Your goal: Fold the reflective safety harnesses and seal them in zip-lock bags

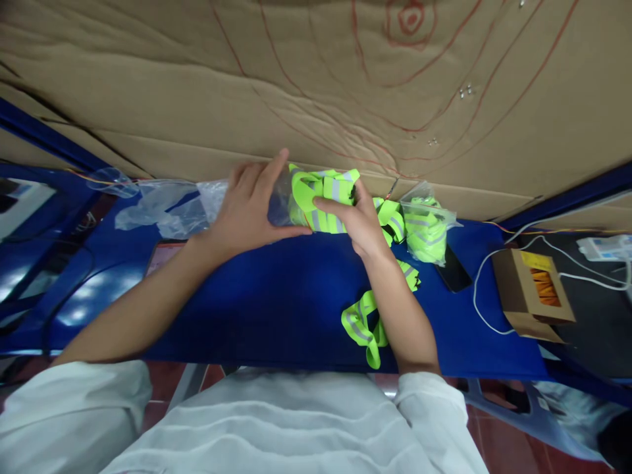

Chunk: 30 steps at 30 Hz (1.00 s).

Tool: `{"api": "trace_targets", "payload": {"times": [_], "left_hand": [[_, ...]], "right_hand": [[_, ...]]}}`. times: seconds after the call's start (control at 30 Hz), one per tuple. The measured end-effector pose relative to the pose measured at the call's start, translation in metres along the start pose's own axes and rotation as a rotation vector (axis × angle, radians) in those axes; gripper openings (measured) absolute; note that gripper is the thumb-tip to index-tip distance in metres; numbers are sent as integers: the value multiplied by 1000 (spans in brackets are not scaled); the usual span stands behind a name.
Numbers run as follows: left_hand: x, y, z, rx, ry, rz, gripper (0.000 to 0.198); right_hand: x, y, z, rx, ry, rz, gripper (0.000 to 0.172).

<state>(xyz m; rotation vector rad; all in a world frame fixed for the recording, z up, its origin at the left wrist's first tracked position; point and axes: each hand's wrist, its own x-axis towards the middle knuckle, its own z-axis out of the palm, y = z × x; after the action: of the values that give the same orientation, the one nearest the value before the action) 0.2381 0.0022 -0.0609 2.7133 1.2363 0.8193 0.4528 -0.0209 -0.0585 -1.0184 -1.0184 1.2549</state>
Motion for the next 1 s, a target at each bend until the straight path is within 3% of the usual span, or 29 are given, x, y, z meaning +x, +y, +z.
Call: {"api": "trace_targets", "payload": {"times": [0.1,0.23,0.47,0.73,0.9,1.0], "left_hand": [[3,1,6,-11,-30,27,129],[7,3,4,-33,-62,28,117],[14,8,-2,-53,-7,17,111],[16,15,10,-61,-94,70,106],[14,14,16,-5,-121,130,95],[14,12,16,-29,-129,118,99]], "right_hand": [[3,2,0,50,-13,70,55],[9,7,-2,61,-26,77,56],[11,5,-16,-159,108,-93,54],[5,3,-20,-422,-11,-195,46],[1,-6,-13,-563,-96,-377,54],[1,-10,-10,-636,-156,-403,42]]}}
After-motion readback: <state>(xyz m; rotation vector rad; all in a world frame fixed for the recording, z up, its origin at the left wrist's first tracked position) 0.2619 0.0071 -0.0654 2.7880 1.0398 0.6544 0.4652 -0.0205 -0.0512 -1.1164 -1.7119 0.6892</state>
